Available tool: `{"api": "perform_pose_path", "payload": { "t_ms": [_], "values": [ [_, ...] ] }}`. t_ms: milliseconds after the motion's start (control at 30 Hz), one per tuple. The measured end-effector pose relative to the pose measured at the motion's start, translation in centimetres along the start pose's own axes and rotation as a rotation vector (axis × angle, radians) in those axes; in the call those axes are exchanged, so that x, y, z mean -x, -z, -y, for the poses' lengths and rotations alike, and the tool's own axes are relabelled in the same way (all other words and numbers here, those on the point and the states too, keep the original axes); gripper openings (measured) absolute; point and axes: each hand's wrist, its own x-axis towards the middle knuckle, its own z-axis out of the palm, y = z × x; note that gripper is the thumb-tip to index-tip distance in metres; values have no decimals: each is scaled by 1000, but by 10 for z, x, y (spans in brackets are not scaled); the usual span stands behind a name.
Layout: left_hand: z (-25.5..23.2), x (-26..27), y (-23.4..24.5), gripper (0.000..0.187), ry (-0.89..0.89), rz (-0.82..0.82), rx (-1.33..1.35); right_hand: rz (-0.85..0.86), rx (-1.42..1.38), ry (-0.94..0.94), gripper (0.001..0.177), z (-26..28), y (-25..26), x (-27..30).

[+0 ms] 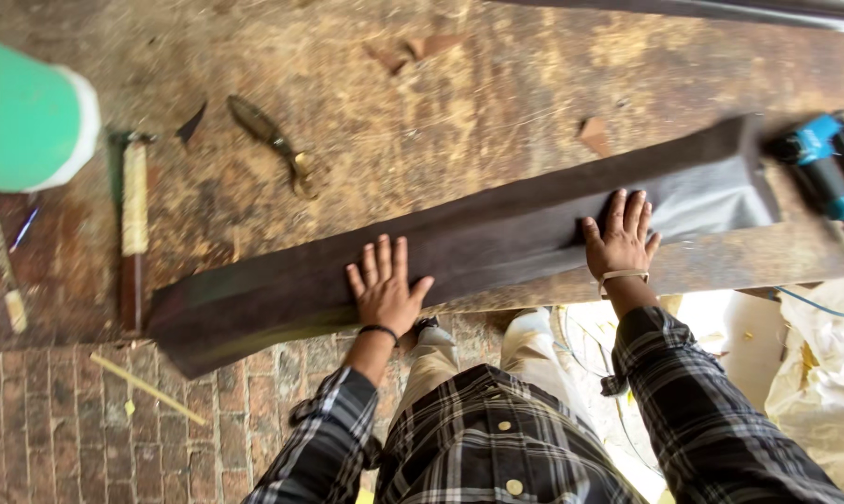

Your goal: The person wraps a long tapered foam piece with dark brown fabric, smooths it, and secures the fabric using a pneumatic staple gun. They then staple the fabric onto a long wooden frame, folding and tucking edges as they work.

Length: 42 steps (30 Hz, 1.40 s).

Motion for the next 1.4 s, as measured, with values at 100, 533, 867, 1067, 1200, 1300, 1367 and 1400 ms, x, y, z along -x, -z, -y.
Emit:
{"api": "perform_pose_path", "payload": {
  "t_ms": [100,533,867,1067,1200,1300,1367,1400],
  "values": [
    [-6,2,0,90,56,23,-47,2,-11,-46,92,-42,27,-32],
    [-154,-42,23,128,-6,122,-107,68,-188,-106,114,-131,93,-122],
    [-236,-38,46,128,-46,126,-258,95,-565,-188,103,-167,90,-150],
    [-199,23,41,132,-75,25,-249,363,-965,-111,77,-200,97,-152],
    [-165,75,34,133,-2,49,-205,645,-983,-24,76,-211,98,-128],
    [-134,112,18,132,-8,54,-112,912,-1174,-47,78,-204,111,-91],
    [-106,134,0,129,-13,52,-15,932,-1163,60,77,-169,118,-65],
    [-89,144,-12,127,-14,58,35,944,-1164,106,77,-148,120,-43]
  ]
}}
